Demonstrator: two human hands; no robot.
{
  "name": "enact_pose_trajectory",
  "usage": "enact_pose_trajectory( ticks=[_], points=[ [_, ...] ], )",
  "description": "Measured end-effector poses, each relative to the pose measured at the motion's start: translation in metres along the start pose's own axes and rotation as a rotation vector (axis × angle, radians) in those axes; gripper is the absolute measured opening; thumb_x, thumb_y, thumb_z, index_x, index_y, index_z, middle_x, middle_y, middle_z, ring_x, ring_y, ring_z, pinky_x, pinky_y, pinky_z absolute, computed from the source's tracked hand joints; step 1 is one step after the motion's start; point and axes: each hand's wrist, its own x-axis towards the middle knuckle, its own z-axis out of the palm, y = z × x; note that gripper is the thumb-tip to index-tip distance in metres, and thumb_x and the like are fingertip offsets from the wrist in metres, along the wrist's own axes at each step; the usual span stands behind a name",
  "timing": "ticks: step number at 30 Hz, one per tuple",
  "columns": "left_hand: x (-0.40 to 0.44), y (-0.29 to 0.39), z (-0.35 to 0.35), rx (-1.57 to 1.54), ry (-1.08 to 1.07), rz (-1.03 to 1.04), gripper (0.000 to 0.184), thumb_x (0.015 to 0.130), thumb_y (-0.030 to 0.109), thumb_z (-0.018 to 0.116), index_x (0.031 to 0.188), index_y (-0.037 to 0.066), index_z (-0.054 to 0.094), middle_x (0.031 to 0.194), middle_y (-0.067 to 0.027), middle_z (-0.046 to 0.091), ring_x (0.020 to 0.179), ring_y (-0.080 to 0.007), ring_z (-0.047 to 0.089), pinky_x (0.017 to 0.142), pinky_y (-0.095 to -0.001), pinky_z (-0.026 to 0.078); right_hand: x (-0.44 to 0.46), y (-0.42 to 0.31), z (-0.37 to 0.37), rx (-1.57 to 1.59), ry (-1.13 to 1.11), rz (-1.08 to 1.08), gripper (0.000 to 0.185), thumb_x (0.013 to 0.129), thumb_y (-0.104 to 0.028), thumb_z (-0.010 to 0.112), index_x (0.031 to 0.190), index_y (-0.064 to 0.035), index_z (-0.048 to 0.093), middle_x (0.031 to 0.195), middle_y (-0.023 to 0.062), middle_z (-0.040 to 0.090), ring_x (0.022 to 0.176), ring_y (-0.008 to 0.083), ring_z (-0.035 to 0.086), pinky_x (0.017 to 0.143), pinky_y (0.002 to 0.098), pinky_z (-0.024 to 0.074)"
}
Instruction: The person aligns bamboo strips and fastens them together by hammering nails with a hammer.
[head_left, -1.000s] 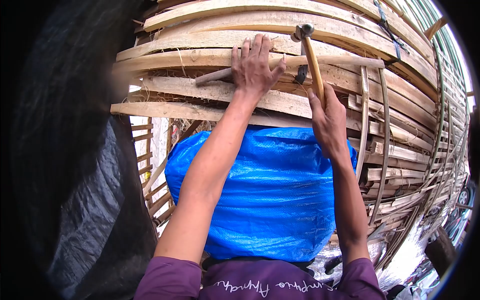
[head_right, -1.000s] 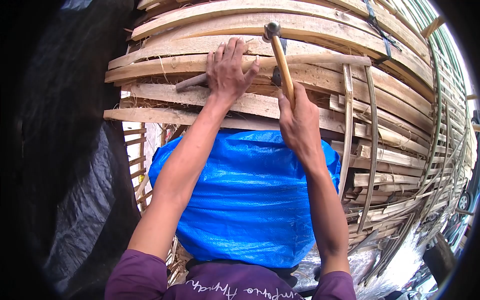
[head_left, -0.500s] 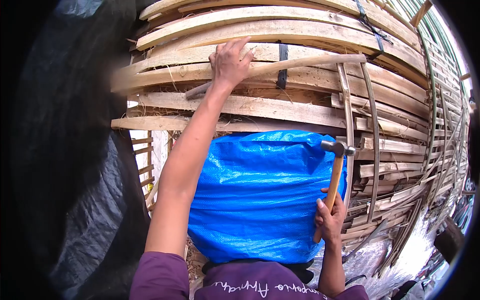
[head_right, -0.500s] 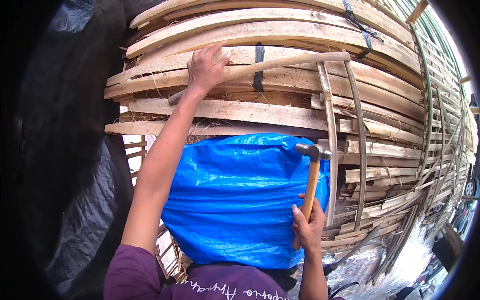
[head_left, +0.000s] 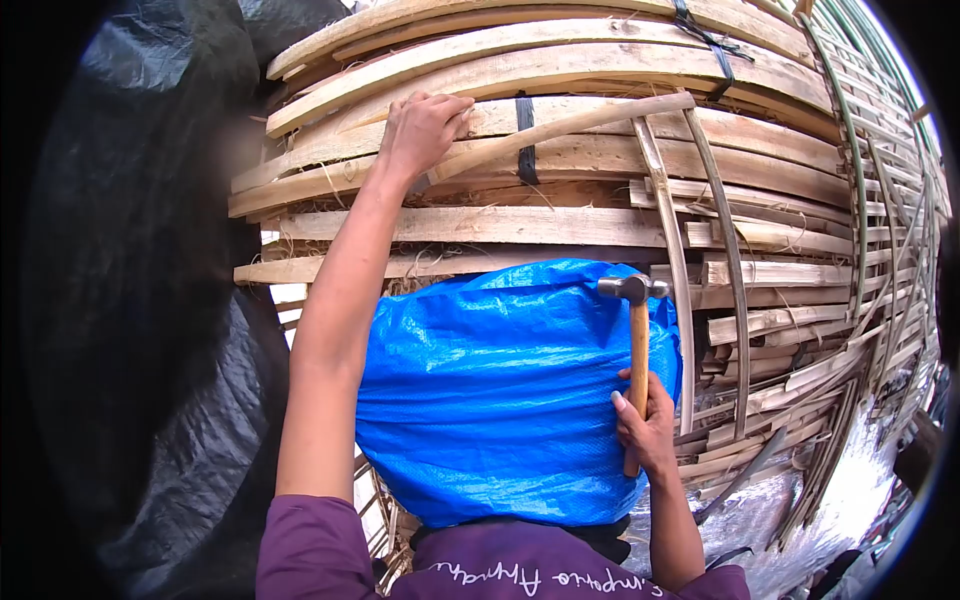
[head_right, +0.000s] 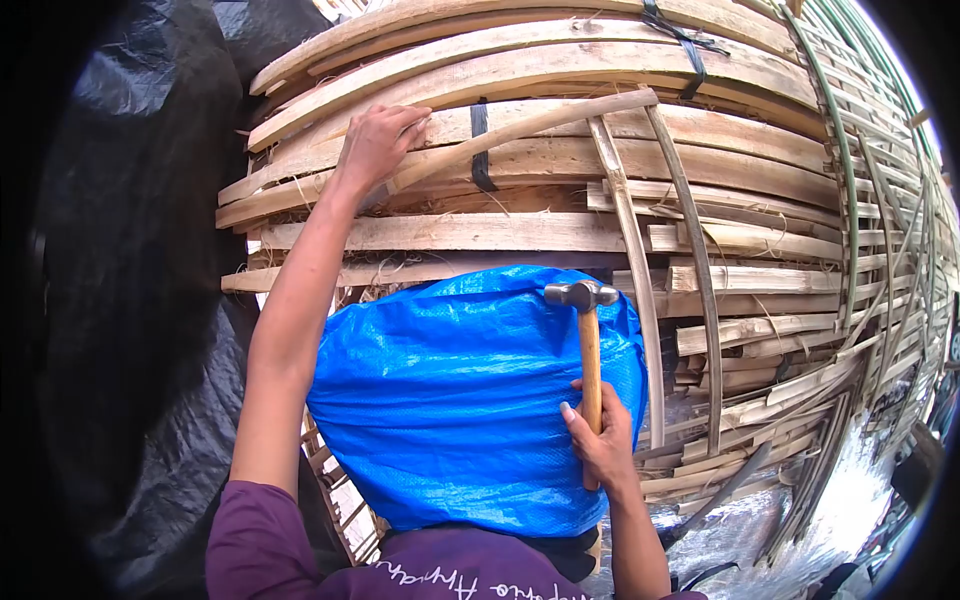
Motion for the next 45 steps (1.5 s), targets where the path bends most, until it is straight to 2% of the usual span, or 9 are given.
enact_pose_trajectory(
  ticks=[8,17,24,27,29,31,33,39,45],
  points=[
    [-0.004,-0.002,0.01,0.136,0.09,0.192,0.011,0.092,0.016,0.067,0.101,0.011,0.072,0.101,-0.0076,0.075,0.086,-0.0264,0.072,0.074,-0.0394,0.06,0.001,0.0,0.0,-0.034,-0.004,-0.015,0.035,0.093,-0.013,0.072,0.123,-0.0048,0.055,0.068,-0.005,0.051,0.052,0.0031,0.046,0.044,0.0208,0.0353],
    [-0.007,0.0,0.018,0.346,0.138,0.319,0.013,0.091,0.006,0.061,0.104,0.003,0.064,0.103,-0.0125,0.073,0.093,-0.0257,0.073,0.077,-0.035,0.063,0.003,0.004,-0.002,-0.036,-0.002,-0.021,0.036,0.093,-0.015,0.073,0.123,-0.0047,0.055,0.068,-0.0051,0.052,0.052,0.0033,0.047,0.045,0.021,0.0362],
    [-0.007,0.007,0.01,0.344,0.019,0.199,0.016,0.089,0.005,0.059,0.105,0.005,0.062,0.1,-0.0139,0.073,0.092,-0.0282,0.073,0.074,-0.0375,0.062,0.003,0.003,-0.001,-0.005,-0.004,-0.011,0.034,0.094,-0.014,0.073,0.121,-0.0046,0.056,0.067,-0.0058,0.051,0.052,0.0026,0.046,0.045,0.0202,0.035],
    [-0.008,0.004,0.013,0.191,0.137,0.153,0.016,0.094,0.009,0.06,0.109,0.005,0.064,0.098,-0.0152,0.073,0.091,-0.0298,0.073,0.073,-0.0382,0.061,0.004,0.004,-0.002,-0.002,-0.004,-0.011,0.033,0.094,-0.014,0.072,0.121,-0.0044,0.056,0.067,-0.0061,0.05,0.052,0.0025,0.046,0.044,0.0202,0.0348],
    [-0.014,0.026,0.006,-0.157,0.285,-0.18,0.018,0.1,0.017,0.059,0.114,0.007,0.066,0.099,-0.0162,0.074,0.089,-0.0272,0.073,0.074,-0.0364,0.06,0.003,0.006,-0.002,-0.004,0.002,-0.008,0.033,0.094,-0.014,0.072,0.121,-0.0043,0.056,0.067,-0.0061,0.05,0.052,0.0024,0.046,0.044,0.0203,0.0348],
    [-0.028,0.05,-0.001,-0.325,0.331,-0.28,0.023,0.104,0.022,0.057,0.115,0.004,0.066,0.102,-0.0141,0.075,0.089,-0.0207,0.073,0.076,-0.031,0.059,0.005,0.005,-0.002,0.026,-0.006,-0.012,0.033,0.094,-0.014,0.072,0.121,-0.0044,0.056,0.067,-0.006,0.05,0.052,0.0024,0.046,0.044,0.0203,0.0344],
    [-0.053,0.077,-0.007,-1.05,0.48,-0.429,0.022,0.103,0.018,0.059,0.113,-0.001,0.064,0.101,-0.013,0.074,0.09,-0.0173,0.071,0.078,-0.0293,0.058,0.005,0.005,-0.002,0.02,-0.002,-0.015,0.032,0.094,-0.014,0.072,0.121,-0.0043,0.056,0.066,-0.006,0.05,0.051,0.0025,0.045,0.043,0.0203,0.0343],
    [-0.181,0.204,-0.039,-1.604,0.43,-0.873,0.017,0.103,0.017,0.06,0.11,0.002,0.06,0.101,-0.0078,0.07,0.092,-0.0127,0.068,0.086,-0.0278,0.057,0.006,0.007,0.003,-0.033,0.038,-0.069,0.03,0.095,-0.018,0.07,0.119,-0.0047,0.057,0.065,-0.0057,0.049,0.049,0.0031,0.045,0.042,0.0214,0.0337],
    [-0.289,0.293,-0.063,-1.706,0.125,-0.928,0.018,0.104,0.017,0.058,0.114,0.002,0.056,0.101,-0.0114,0.07,0.095,-0.0168,0.069,0.086,-0.0313,0.058,-0.006,0.005,0.001,-0.102,0.001,-0.105,0.025,0.095,-0.021,0.071,0.112,-0.0063,0.059,0.063,-0.0056,0.048,0.046,0.0038,0.043,0.041,0.0228,0.0343]
  ],
)
